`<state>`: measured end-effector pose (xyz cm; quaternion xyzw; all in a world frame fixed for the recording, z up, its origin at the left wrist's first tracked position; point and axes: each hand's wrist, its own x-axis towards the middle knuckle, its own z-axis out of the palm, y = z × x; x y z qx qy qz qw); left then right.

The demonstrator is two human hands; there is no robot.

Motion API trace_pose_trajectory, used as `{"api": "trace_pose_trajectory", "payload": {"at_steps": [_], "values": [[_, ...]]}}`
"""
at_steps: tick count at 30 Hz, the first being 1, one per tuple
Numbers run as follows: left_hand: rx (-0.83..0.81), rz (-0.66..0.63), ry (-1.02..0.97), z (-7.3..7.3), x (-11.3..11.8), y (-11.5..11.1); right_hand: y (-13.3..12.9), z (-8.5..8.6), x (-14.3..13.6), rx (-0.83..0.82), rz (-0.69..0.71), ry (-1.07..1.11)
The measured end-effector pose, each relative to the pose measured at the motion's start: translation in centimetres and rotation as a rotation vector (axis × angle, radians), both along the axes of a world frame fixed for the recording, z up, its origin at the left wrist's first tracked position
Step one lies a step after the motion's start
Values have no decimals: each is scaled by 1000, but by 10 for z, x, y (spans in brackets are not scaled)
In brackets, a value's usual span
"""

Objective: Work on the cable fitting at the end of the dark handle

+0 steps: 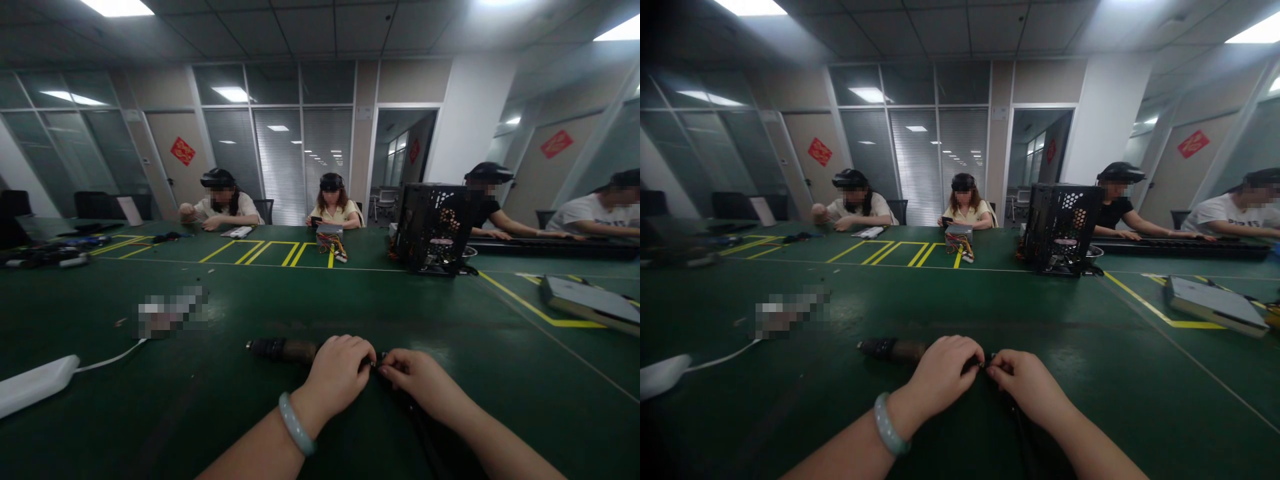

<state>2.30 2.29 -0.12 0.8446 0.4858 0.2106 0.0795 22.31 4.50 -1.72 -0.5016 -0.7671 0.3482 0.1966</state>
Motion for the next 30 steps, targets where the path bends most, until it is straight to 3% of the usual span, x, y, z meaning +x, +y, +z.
{"api": "trace_pose_trajectory", "payload": {"at_steps": [30], "values": [[15,-3,-119,-9,-2,5,1,-2,-5,19,-35,8]]}}
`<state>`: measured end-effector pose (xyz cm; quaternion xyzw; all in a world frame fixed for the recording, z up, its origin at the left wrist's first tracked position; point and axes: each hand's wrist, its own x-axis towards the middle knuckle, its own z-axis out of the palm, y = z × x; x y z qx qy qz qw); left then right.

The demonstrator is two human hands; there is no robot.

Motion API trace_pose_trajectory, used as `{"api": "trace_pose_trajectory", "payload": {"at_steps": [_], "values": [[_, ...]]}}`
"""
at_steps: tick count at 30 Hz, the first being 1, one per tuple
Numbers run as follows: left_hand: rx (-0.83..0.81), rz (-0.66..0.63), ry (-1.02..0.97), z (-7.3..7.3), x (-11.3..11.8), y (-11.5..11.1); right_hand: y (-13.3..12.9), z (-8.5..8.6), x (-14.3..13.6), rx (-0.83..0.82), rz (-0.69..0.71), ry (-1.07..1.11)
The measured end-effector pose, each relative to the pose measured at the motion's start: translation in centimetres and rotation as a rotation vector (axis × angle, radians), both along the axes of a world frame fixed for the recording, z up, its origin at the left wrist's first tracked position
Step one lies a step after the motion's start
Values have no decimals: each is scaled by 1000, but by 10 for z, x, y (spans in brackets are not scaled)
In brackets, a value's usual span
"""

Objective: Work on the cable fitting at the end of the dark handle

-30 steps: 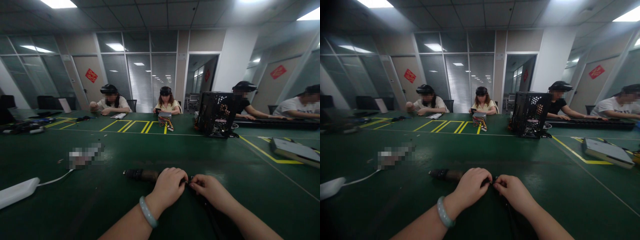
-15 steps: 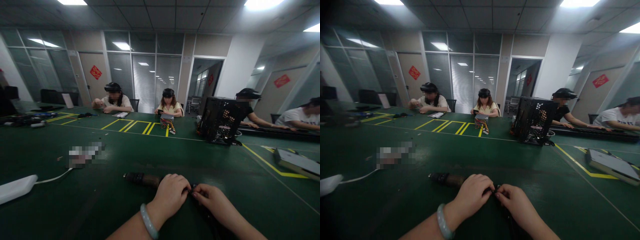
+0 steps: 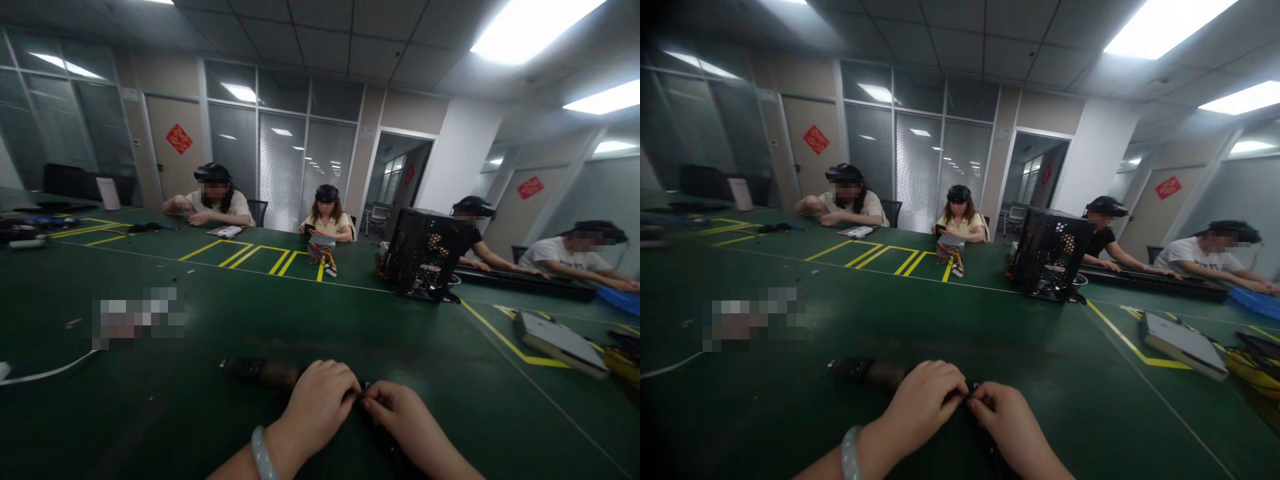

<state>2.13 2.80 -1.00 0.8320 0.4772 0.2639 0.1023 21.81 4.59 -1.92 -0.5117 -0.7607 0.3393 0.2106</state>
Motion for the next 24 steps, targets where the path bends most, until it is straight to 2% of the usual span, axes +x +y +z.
{"api": "trace_pose_trajectory", "payload": {"at_steps": [8,10,24], "values": [[-5,-23,16,1,0,1,0,-3,0,31,-40,28],[4,12,7,1,1,1,0,-4,0,44,-46,31],[-44,13,0,2,0,1,0,-4,4,78,-31,37]]}}
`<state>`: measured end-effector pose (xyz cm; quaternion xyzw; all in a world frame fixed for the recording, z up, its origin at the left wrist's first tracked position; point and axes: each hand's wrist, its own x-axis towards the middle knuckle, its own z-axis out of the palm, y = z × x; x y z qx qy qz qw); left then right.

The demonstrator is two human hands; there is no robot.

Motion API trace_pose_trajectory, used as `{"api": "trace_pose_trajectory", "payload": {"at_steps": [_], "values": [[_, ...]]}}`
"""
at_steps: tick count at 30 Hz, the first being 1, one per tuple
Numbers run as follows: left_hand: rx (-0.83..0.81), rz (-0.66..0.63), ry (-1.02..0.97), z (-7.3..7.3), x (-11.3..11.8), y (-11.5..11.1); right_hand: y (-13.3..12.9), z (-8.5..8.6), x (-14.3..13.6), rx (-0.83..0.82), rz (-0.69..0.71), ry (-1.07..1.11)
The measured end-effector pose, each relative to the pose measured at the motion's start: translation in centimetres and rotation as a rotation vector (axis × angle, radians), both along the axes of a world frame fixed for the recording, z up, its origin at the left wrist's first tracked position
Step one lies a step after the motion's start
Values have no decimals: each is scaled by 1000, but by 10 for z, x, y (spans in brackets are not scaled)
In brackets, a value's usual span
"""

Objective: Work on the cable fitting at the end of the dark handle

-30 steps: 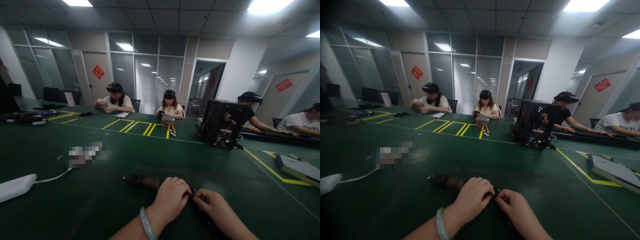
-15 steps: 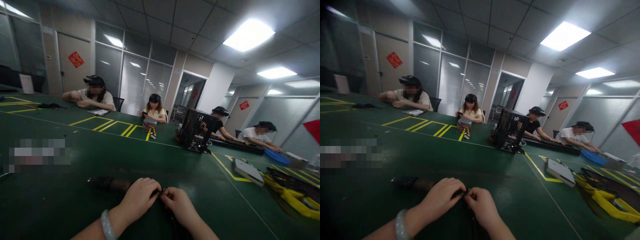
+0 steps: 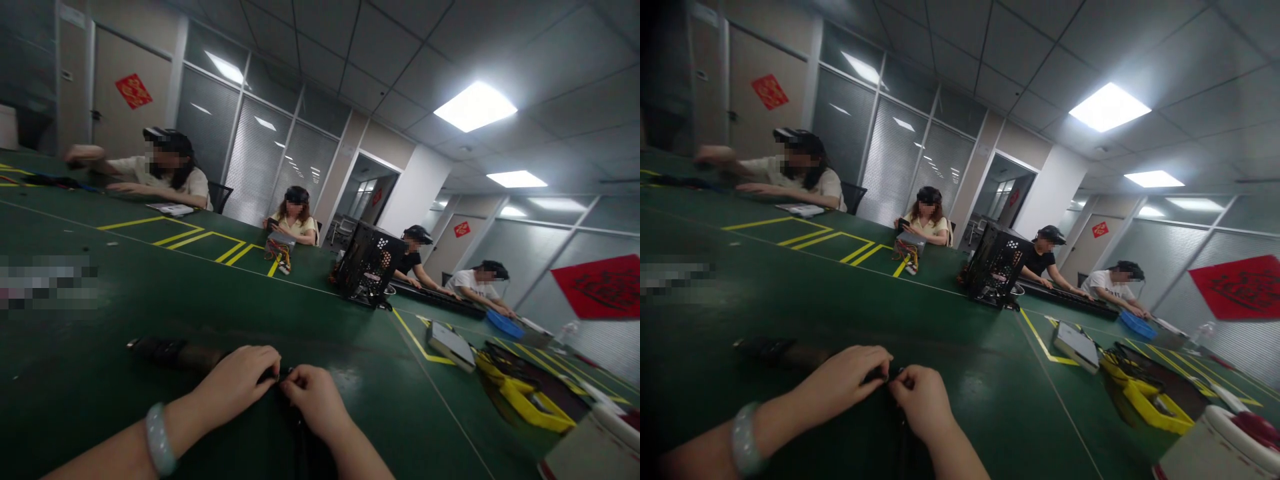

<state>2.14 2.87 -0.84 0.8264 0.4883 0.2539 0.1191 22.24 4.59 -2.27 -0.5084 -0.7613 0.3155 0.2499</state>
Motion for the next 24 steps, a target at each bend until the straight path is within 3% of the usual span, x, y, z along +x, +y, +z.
{"api": "trace_pose_trajectory", "payload": {"at_steps": [16,24], "values": [[62,-2,-14,-2,1,0,3,-6,-1,20,-11,10],[52,-2,2,-1,1,0,1,-2,0,24,-1,10]]}}
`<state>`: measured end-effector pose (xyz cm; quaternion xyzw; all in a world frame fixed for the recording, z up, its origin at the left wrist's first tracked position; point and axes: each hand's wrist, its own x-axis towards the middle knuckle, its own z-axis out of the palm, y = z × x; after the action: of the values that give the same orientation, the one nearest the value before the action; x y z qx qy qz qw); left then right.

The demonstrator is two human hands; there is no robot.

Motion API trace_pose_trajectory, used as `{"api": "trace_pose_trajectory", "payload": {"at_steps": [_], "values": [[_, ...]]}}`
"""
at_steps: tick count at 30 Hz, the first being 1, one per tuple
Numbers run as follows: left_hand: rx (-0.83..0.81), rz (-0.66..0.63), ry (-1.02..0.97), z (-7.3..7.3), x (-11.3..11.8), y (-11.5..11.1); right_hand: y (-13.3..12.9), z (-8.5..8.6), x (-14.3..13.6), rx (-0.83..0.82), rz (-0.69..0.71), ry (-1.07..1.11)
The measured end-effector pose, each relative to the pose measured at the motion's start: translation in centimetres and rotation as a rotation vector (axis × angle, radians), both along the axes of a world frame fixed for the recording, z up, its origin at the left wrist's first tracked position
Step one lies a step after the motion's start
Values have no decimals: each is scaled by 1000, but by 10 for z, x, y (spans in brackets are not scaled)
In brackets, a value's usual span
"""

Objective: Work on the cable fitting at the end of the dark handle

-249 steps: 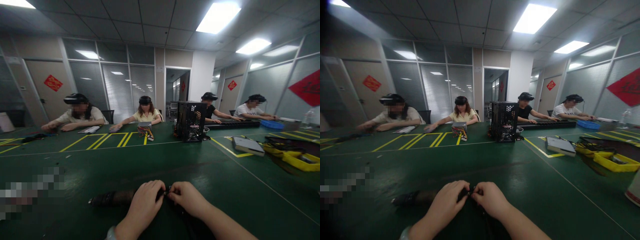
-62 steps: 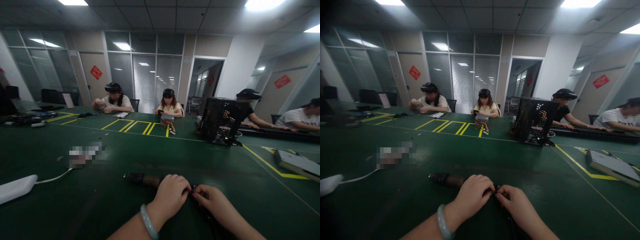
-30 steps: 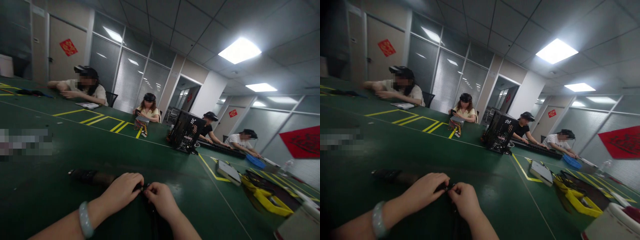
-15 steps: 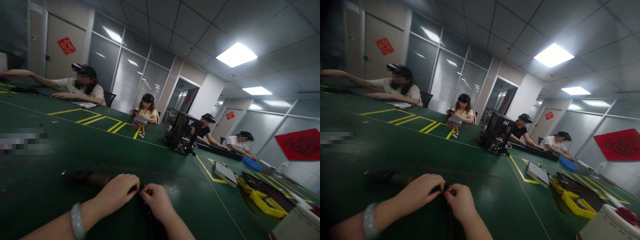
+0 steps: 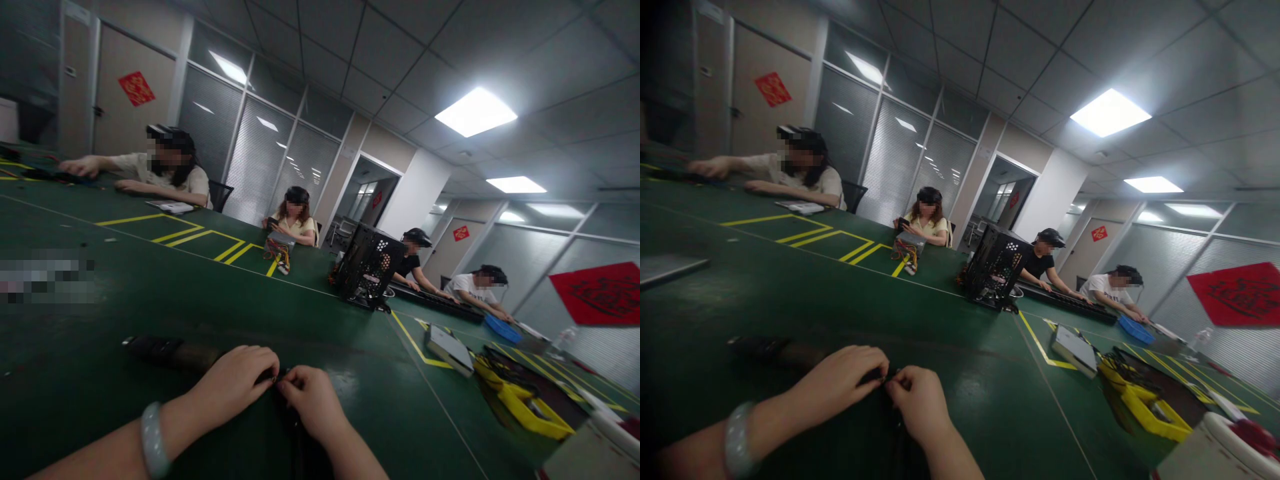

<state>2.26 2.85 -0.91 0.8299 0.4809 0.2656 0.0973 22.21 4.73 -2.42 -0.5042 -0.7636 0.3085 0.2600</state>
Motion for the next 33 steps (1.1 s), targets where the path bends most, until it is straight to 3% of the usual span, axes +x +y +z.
{"api": "trace_pose_trajectory", "payload": {"at_steps": [9,33], "values": [[-8,2,-3,0,0,0,2,-5,0,-9,6,-16],[-35,11,-7,-2,1,1,-2,2,-2,-19,4,-6]]}}
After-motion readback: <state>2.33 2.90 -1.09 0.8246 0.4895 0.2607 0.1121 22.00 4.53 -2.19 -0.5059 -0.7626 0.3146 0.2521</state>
